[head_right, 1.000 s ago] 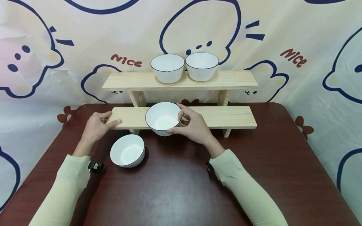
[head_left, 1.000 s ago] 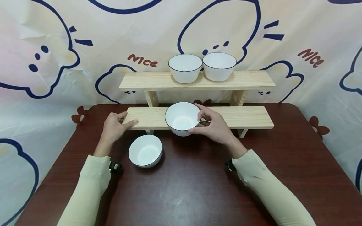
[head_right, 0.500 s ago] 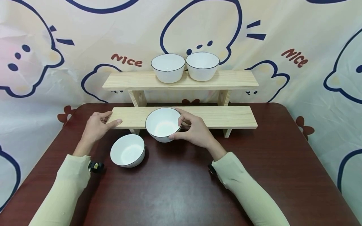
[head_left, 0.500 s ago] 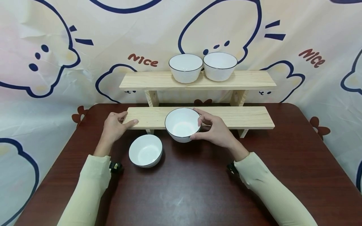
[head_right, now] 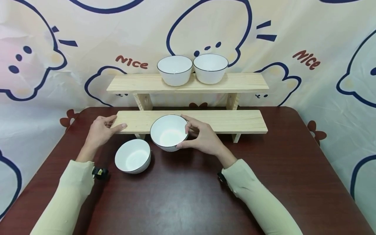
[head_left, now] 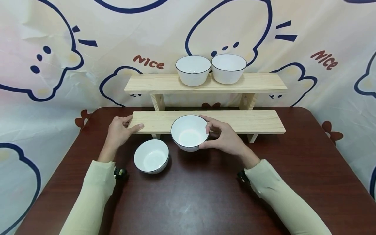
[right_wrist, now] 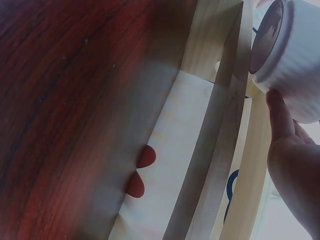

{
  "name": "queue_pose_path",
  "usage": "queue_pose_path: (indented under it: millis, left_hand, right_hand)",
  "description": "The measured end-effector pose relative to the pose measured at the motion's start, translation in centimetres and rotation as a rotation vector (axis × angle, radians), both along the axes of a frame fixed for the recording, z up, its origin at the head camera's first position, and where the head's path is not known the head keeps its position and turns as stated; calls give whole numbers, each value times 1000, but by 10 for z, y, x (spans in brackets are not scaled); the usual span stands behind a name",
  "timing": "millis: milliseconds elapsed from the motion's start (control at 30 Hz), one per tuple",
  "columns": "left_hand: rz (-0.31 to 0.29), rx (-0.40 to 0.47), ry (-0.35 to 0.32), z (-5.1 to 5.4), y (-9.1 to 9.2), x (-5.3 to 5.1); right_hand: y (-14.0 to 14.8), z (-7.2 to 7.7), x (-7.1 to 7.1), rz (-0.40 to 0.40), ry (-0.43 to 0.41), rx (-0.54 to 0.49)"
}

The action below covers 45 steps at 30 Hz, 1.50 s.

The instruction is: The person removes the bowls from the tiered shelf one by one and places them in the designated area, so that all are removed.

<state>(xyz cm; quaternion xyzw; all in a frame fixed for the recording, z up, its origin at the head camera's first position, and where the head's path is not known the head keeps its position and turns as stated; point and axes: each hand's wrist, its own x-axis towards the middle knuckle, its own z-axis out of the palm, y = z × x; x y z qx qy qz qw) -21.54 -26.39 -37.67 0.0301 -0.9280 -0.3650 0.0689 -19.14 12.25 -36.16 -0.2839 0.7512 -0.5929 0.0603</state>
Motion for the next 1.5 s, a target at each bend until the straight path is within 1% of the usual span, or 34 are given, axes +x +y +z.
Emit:
queue_pose_path:
  millis: [167,267,433,600,733,867,1067,1233,1500]
  left_hand:
    - [12,5,-18,-1,0,0]
    - [11,4,-10,-1,0,0]
    - [-3,0,9,-1,0,-1]
    - [-8,-1,8,0,1,-1]
    - [-13,0,16,0,2,1]
    - [-13,-6,25,0,2,3]
    - [-15,-11,27,1,2,2]
    - [-15,-16,27,1,2,1]
    - [-4,-30,17,1,2,2]
  right_hand:
    - [0,-2,2,42,-13,-12]
    - [-1,-4,4,66,-16,-9]
    - [-2,-8,6,81,-21,12]
    - [-3,-13,7,98,-10,30]
    - [-4,-17,8,110,-3,23]
    - [-5,-22,8,134,-17,14]
    - [-6,-29,7,141,-29,21]
    - [-6,-32,7,149,-22,69]
    - [-7,-32,6,165,2,181]
